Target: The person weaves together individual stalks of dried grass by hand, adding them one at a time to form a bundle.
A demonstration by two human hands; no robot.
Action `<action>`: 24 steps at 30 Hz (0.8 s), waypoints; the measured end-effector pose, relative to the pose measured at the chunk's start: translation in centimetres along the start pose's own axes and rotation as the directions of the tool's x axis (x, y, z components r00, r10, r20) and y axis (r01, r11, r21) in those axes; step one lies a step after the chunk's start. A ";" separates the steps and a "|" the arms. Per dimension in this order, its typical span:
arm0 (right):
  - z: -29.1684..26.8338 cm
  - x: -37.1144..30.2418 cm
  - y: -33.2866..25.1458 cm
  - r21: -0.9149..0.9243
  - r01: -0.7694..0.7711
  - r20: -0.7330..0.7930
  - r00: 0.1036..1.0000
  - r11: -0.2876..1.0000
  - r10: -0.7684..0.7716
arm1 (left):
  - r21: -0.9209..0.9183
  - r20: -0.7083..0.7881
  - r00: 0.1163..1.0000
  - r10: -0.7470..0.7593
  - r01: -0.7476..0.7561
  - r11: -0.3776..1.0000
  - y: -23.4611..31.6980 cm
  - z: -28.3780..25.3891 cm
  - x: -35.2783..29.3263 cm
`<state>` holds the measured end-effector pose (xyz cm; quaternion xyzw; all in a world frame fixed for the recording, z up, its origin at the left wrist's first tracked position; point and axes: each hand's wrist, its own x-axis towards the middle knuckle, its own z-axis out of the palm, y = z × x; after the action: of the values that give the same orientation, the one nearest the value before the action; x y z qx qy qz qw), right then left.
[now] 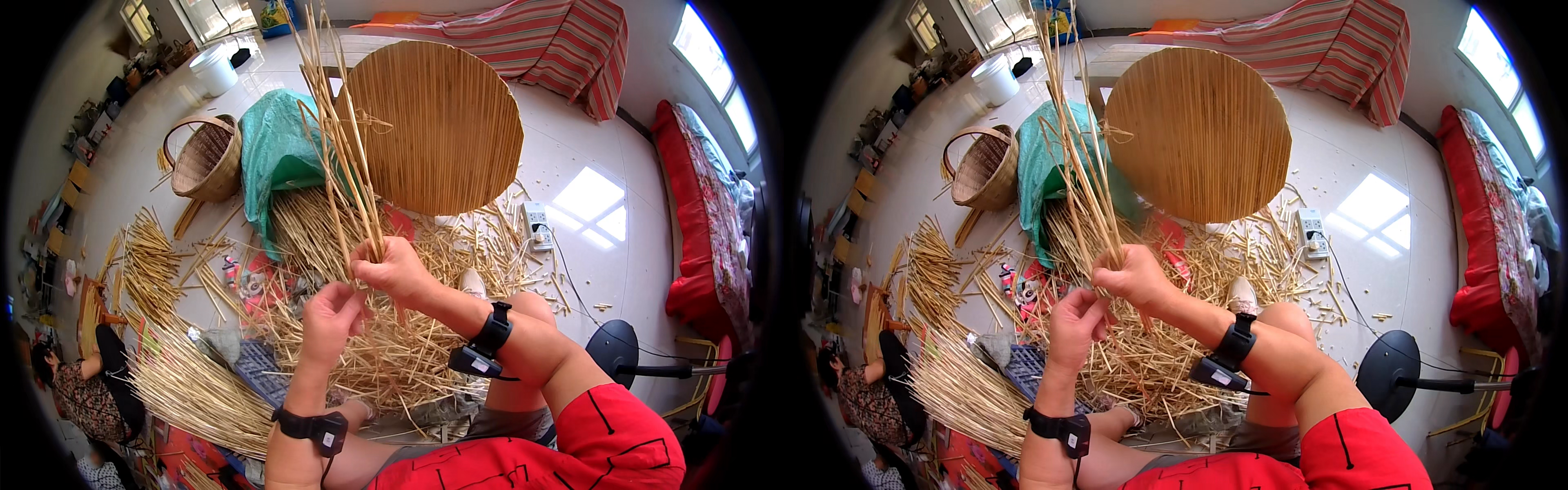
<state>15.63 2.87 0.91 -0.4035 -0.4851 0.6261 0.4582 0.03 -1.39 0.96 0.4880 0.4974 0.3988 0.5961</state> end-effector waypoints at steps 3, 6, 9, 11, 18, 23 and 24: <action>0.2 -0.1 -0.3 0.021 -0.010 0.001 1.000 1.000 0.010 | -0.070 0.040 0.999 -0.011 0.014 0.997 0.1 -0.1 -0.1; 0.4 -0.2 -0.7 0.132 -0.054 0.001 0.999 0.990 0.055 | -0.119 0.076 0.997 -0.005 0.014 0.993 0.2 0.0 -0.1; 0.0 -0.3 -0.8 0.157 -0.074 0.008 0.997 0.985 0.074 | -0.146 0.094 0.996 -0.002 0.015 0.989 0.4 0.1 -0.2; -0.1 -0.2 -0.7 0.134 -0.067 0.000 0.998 0.989 0.068 | -0.124 0.084 0.996 0.016 -0.005 0.992 0.3 0.2 -0.2; 0.0 -0.3 -0.4 0.086 -0.022 0.036 0.999 0.996 0.019 | -0.040 -0.002 1.000 0.002 -0.002 0.999 -0.2 -0.1 0.3; 0.1 -0.2 -0.5 0.052 -0.040 0.027 0.999 0.998 0.038 | -0.031 -0.078 0.996 0.045 -0.048 0.998 -0.2 0.2 0.5; 0.0 -0.1 -0.2 0.066 -0.052 0.039 0.998 0.996 0.050 | -0.066 -0.057 0.997 0.047 -0.051 0.997 -0.3 0.1 0.5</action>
<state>15.69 2.84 1.15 -0.3883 -0.4617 0.6610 0.4463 0.20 -0.95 0.61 0.4682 0.4880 0.4433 0.5883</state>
